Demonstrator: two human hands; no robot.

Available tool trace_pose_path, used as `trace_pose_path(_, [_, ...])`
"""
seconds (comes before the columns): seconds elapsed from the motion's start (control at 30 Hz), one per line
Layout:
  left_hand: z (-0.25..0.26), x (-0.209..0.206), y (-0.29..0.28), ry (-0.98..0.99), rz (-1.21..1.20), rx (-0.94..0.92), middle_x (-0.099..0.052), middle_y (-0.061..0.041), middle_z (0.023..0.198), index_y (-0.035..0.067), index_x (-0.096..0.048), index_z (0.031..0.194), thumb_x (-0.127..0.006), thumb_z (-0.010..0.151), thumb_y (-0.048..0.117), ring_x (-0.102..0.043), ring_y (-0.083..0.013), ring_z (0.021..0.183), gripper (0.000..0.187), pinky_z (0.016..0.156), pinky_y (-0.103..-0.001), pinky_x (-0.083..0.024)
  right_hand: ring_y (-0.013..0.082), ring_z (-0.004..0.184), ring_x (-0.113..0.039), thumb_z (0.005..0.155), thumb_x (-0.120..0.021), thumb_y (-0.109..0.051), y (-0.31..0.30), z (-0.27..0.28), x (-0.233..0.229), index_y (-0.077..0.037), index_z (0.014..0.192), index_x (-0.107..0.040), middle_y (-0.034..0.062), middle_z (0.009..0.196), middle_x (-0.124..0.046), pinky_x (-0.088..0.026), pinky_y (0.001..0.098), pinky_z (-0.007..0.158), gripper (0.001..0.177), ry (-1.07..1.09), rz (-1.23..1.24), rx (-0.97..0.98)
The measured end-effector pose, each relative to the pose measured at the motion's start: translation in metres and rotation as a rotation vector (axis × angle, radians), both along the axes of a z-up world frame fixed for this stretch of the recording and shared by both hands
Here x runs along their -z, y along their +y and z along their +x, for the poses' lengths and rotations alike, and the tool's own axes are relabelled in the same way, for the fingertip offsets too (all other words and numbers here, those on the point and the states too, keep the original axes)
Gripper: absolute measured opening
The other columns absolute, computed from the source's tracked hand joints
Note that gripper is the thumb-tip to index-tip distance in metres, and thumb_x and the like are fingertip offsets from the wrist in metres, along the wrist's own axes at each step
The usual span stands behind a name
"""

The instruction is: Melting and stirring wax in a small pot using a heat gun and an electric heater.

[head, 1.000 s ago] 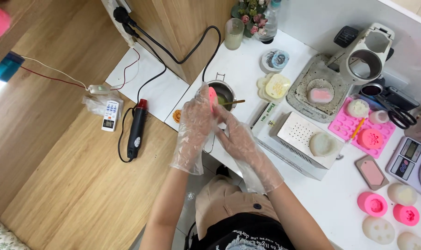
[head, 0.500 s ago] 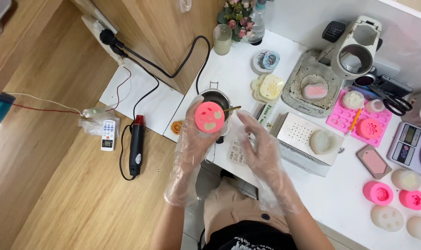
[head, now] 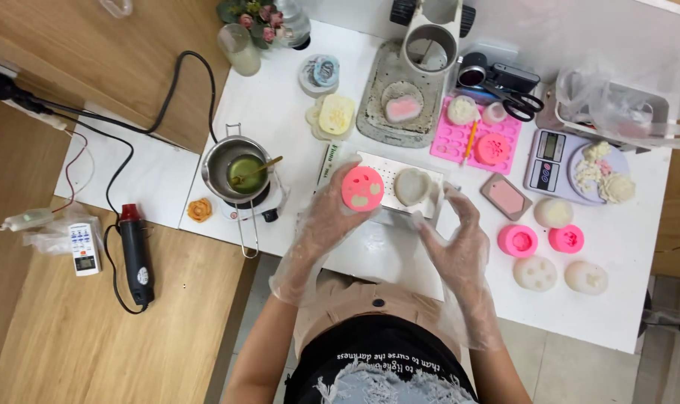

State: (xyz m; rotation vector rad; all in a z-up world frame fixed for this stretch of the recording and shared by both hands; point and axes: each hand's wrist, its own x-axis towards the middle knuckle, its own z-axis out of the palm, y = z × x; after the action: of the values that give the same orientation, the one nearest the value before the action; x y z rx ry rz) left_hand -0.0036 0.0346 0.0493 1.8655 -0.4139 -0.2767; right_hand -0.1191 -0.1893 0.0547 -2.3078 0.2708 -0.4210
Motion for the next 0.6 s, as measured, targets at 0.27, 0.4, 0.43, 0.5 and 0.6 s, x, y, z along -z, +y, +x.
trace_pose_path(0.27, [0.014, -0.002, -0.021, -0.094, 0.368, 0.032, -0.068, -0.014, 0.129, 0.013, -0.04, 0.15, -0.084, 0.077, 0.032, -0.064, -0.0343, 0.119, 0.087, 0.105, -0.047, -0.047, 0.0419, 0.123, -0.06, 0.068, -0.092, -0.027, -0.012, 0.05, -0.008, -0.008, 0.149, -0.036, 0.0157, 0.137, -0.062, -0.046, 0.0477, 0.106, 0.1, 0.051, -0.139, -0.239])
trace_pose_path(0.4, [0.011, 0.008, -0.024, -0.137, 0.433, 0.071, -0.068, -0.008, 0.131, 0.017, -0.042, 0.151, -0.084, 0.077, 0.038, -0.059, -0.0295, 0.128, 0.087, 0.116, -0.058, -0.031, 0.0345, 0.117, -0.066, 0.071, -0.094, -0.025, -0.019, 0.058, 0.01, -0.012, 0.148, -0.04, 0.0089, 0.128, -0.068, -0.039, 0.0524, 0.117, 0.095, 0.055, -0.083, -0.279])
trace_pose_path(0.43, [0.011, 0.005, -0.026, -0.132, 0.439, 0.07, -0.068, -0.008, 0.131, 0.017, -0.042, 0.151, -0.084, 0.077, 0.038, -0.059, -0.0295, 0.128, 0.087, 0.116, -0.058, -0.031, 0.0345, 0.117, -0.066, 0.071, -0.094, -0.025, -0.02, 0.056, 0.012, -0.012, 0.148, -0.04, 0.0089, 0.128, -0.068, -0.039, 0.0524, 0.117, 0.095, 0.059, -0.077, -0.282])
trace_pose_path(0.5, [0.011, -0.001, -0.029, -0.135, 0.387, 0.061, -0.065, -0.008, 0.137, 0.018, -0.041, 0.152, -0.084, 0.078, 0.042, -0.055, -0.0286, 0.132, 0.089, 0.118, -0.062, -0.022, 0.0309, 0.121, -0.067, 0.075, -0.093, -0.022, -0.023, 0.053, 0.016, -0.016, 0.146, -0.043, 0.0121, 0.13, -0.065, -0.054, 0.0412, 0.106, 0.087, 0.03, 0.076, -0.211])
trace_pose_path(0.6, [0.015, 0.008, -0.035, -0.113, 0.429, 0.075, -0.065, -0.007, 0.137, 0.019, -0.04, 0.153, -0.086, 0.078, 0.044, -0.054, -0.0278, 0.134, 0.091, 0.118, -0.065, -0.016, 0.0295, 0.125, -0.066, 0.077, -0.092, -0.017, -0.03, 0.049, 0.021, -0.013, 0.149, -0.041, 0.0134, 0.134, -0.067, -0.053, 0.0419, 0.108, 0.088, -0.007, 0.11, -0.229])
